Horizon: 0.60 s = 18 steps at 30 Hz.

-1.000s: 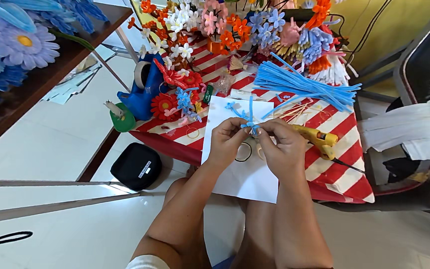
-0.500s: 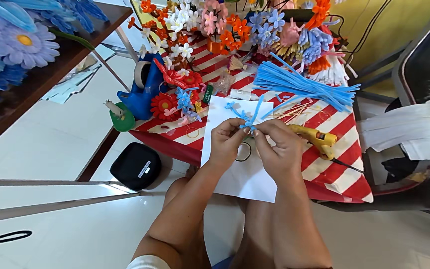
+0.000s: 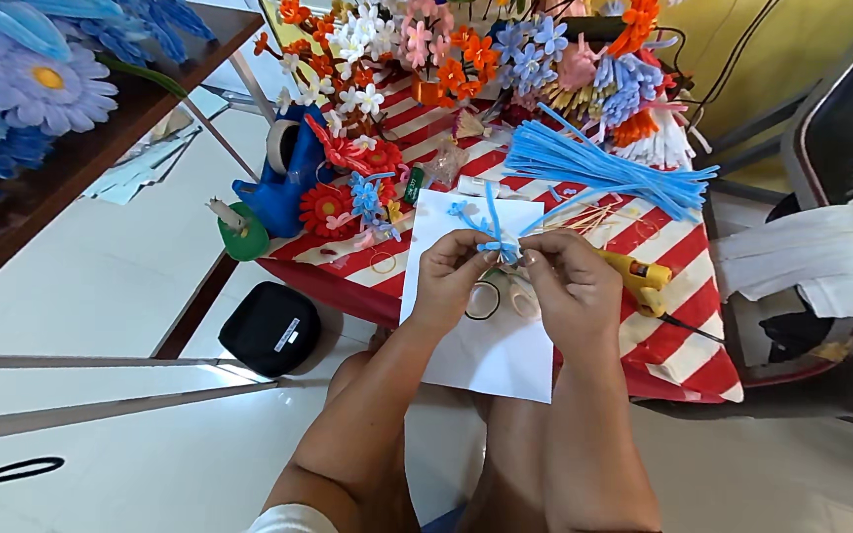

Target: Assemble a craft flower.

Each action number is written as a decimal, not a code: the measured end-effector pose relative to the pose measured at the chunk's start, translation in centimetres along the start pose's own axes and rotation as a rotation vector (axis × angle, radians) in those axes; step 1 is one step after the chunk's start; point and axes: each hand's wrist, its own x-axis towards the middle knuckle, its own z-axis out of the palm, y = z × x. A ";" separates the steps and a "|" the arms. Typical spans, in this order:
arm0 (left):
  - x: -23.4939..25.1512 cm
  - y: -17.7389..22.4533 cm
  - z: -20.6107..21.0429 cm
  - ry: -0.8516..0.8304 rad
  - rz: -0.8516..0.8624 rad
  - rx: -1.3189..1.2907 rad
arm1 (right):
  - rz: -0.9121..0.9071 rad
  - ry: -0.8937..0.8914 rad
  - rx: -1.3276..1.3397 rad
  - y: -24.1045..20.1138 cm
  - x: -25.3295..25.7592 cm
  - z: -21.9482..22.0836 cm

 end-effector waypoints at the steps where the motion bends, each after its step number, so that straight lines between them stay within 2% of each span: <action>1: 0.0 0.0 -0.1 -0.003 0.004 0.007 | -0.008 0.013 -0.001 0.0 0.0 -0.1; 5: 0.0 0.0 -0.1 -0.003 0.000 0.011 | -0.025 0.024 0.027 0.1 0.0 0.0; 11: 0.1 0.5 0.2 -0.030 -0.122 -0.265 | -0.030 0.003 0.054 0.0 -0.2 0.4; 18: 0.2 0.6 -0.1 -0.070 -0.145 -0.323 | -0.093 -0.014 0.070 -0.1 -0.3 0.6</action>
